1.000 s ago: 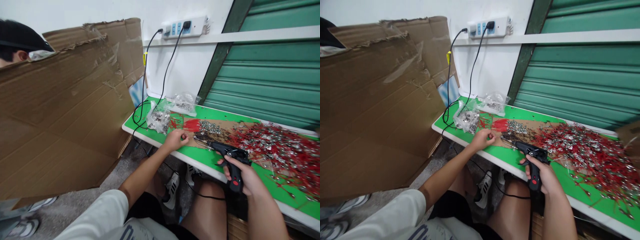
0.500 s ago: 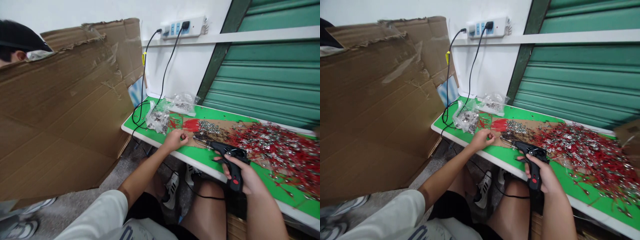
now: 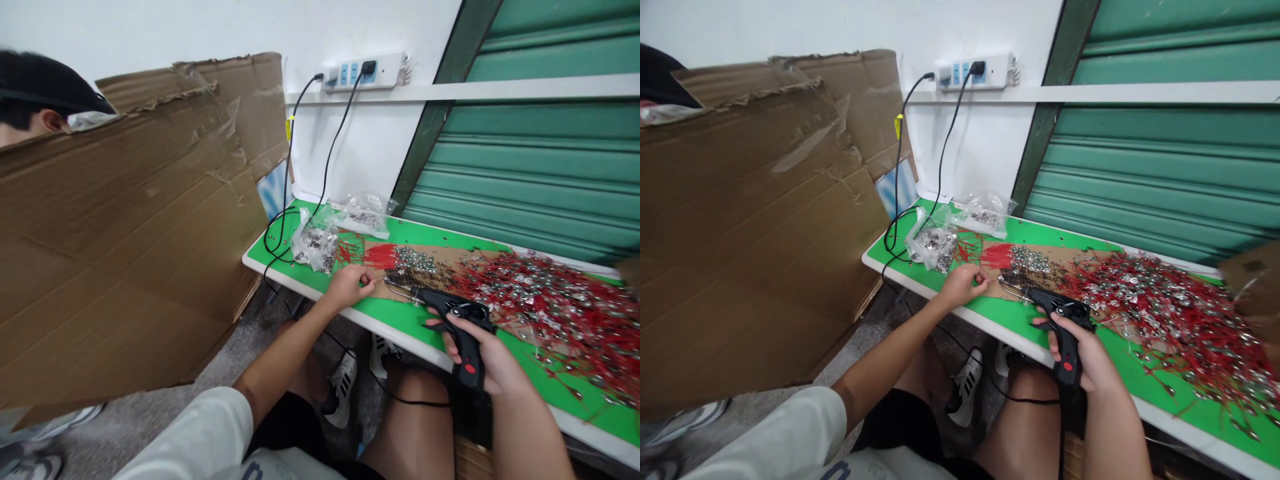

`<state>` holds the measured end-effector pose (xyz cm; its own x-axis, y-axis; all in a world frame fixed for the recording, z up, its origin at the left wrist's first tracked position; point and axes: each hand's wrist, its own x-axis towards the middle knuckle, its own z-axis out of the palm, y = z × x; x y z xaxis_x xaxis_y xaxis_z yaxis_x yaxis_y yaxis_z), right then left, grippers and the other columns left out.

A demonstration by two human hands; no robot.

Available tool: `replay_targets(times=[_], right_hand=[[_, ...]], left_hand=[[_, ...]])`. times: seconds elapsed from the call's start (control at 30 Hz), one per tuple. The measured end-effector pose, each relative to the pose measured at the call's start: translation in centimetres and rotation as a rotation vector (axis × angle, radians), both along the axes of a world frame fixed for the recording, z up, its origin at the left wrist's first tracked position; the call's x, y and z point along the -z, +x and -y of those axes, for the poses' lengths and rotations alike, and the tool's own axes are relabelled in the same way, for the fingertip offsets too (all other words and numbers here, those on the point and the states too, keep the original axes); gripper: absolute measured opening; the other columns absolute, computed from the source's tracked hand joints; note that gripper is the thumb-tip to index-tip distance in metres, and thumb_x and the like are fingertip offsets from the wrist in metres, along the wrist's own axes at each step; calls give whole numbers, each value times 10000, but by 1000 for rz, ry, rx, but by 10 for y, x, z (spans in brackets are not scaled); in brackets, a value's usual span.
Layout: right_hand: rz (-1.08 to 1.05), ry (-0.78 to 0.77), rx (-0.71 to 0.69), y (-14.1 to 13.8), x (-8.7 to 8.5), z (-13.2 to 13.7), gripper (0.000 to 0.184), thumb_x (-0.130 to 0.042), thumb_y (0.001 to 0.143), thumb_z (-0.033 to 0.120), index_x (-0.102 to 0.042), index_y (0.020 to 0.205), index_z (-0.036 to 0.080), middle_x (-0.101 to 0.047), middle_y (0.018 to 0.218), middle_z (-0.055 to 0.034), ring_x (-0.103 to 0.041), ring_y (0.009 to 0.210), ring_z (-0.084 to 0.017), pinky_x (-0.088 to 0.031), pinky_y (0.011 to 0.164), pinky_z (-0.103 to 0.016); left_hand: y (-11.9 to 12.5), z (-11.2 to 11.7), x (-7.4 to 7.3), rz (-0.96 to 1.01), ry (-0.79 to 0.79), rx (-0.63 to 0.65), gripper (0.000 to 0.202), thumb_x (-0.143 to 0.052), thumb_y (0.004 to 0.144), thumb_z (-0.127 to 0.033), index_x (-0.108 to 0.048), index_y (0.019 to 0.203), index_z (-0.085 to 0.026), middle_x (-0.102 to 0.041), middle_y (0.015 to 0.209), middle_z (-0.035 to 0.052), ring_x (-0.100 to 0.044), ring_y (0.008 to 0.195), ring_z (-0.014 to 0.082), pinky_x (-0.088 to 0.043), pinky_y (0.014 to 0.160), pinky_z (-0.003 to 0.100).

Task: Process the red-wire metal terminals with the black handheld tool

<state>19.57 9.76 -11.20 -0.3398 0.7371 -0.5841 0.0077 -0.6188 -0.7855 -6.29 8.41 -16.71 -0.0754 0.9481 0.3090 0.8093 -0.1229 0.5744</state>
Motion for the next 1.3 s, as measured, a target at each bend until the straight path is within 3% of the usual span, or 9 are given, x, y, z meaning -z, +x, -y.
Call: replay_targets(times=[0.47, 0.83, 1.07, 1.3], right_hand=[[17, 29, 5, -1, -1, 2, 376, -795, 631, 441, -747, 844, 134, -487, 434, 5, -397, 337, -77, -303, 330, -159], [53, 82, -18, -1, 2, 2, 355, -792, 626, 467, -714, 744, 141, -502, 433, -16, -408, 350, -96, -293, 339, -180], [77, 111, -4, 0, 6, 3, 404, -832, 583, 501, -712, 720, 141, -519, 444, -17, -427, 358, -92, -312, 348, -181], [105, 110, -2, -4, -1, 7, 472, -868, 491, 524, -712, 681, 121, -517, 421, -24, -433, 342, -97, -324, 336, -194]], left_hand=[[0, 0, -1, -21, 5, 4, 126, -609, 870, -274, -635, 802, -171, -648, 769, 22, -600, 779, 150, -462, 735, 255], [-1, -1, 5, -8, 26, -4, 123, -621, 866, -278, -634, 805, -172, -637, 764, 12, -583, 763, 145, -456, 721, 260], [-2, -1, 7, -1, 35, 2, 112, -618, 869, -271, -631, 812, -175, -632, 766, 8, -581, 764, 140, -450, 728, 254], [-2, -2, 8, -1, 31, 1, 105, -620, 861, -266, -635, 816, -172, -643, 775, 12, -583, 763, 143, -435, 713, 253]])
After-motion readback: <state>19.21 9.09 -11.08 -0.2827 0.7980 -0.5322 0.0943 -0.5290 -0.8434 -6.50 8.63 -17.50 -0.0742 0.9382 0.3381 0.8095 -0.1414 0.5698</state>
